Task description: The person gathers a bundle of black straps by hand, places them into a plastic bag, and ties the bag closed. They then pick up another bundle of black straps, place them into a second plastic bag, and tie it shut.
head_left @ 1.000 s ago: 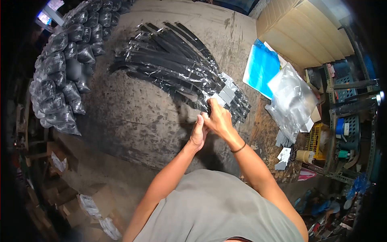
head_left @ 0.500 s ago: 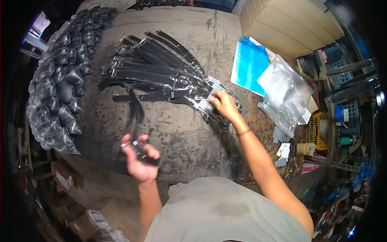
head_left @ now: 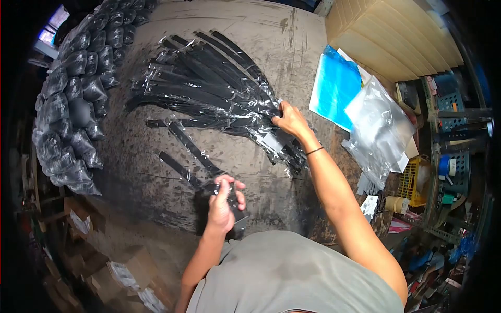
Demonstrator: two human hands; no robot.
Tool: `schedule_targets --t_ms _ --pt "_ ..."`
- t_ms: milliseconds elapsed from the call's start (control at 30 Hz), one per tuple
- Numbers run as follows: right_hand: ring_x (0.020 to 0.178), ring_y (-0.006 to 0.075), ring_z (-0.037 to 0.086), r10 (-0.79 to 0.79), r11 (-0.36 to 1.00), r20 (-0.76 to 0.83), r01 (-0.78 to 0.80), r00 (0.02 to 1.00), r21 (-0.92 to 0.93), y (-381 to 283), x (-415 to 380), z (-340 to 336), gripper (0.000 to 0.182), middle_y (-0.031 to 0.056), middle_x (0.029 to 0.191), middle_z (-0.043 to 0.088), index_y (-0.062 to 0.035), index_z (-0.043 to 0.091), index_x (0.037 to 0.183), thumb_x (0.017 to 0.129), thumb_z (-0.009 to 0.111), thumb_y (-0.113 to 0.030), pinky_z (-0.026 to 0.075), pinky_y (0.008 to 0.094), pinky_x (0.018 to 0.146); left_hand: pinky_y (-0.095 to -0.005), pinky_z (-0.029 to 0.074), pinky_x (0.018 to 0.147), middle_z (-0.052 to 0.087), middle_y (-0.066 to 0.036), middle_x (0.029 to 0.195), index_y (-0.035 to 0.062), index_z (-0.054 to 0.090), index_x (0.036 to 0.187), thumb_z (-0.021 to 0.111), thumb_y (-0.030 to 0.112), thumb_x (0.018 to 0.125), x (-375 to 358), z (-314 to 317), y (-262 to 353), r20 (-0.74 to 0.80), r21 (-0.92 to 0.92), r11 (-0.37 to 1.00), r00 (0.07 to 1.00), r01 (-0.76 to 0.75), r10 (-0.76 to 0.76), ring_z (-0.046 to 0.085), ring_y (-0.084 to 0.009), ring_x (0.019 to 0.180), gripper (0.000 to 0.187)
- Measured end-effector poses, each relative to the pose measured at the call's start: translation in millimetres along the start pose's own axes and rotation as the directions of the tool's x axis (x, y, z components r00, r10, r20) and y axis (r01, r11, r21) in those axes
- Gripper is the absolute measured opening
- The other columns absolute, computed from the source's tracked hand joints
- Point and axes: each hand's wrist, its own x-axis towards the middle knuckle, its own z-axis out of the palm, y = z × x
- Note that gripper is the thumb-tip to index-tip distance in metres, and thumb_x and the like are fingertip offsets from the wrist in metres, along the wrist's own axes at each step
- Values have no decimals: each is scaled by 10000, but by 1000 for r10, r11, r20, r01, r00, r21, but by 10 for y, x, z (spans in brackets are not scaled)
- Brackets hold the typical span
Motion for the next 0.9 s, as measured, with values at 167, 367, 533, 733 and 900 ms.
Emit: schedule_targets --t_ms 167,367,533,733,900 --pt "1127 384 523 -52 971 80 69 995 -227 -4 -145 196 648 232 1252 503 -4 564 1143 659 777 -379 435 453 923 -276 463 479 585 -103 903 121 478 1059 492 381 952 320 30 -294 -5 30 993 993 115 -115 569 -147 585 282" --pt "977 408 586 -147 982 -15 144 989 -119 -48 -189 90 500 246 978 620 0 562 1079 683 673 -284 454 470 834 -255 471 486 587 -91 941 124 451 1174 507 454 926 895 123 -420 -3 177 980 995 96 -97 574 -125 609 416" --pt "839 442 615 -213 975 -115 203 970 -91 -555 -598 -284 424 274 829 633 25 551 1014 701 624 -250 477 499 767 -276 497 598 583 -63 952 118 409 1293 534 593 824 1376 350 -516 190 117 992 981 -50 27 584 -137 718 680" --pt "784 429 619 -376 927 -87 375 922 -33 -743 -1155 -41 452 256 843 628 34 532 1022 746 662 -299 486 483 680 -306 523 745 650 -59 979 29 589 1080 581 354 910 1276 620 -192 24 -75 984 986 -165 167 632 -169 834 367" --pt "938 328 628 -527 804 149 434 837 408 -628 -1234 -85 522 184 1007 646 -21 593 1155 768 706 -355 488 395 805 -328 533 644 640 -135 1002 8 501 1202 461 332 960 839 220 249 45 -151 948 956 -280 290 637 -191 752 406"
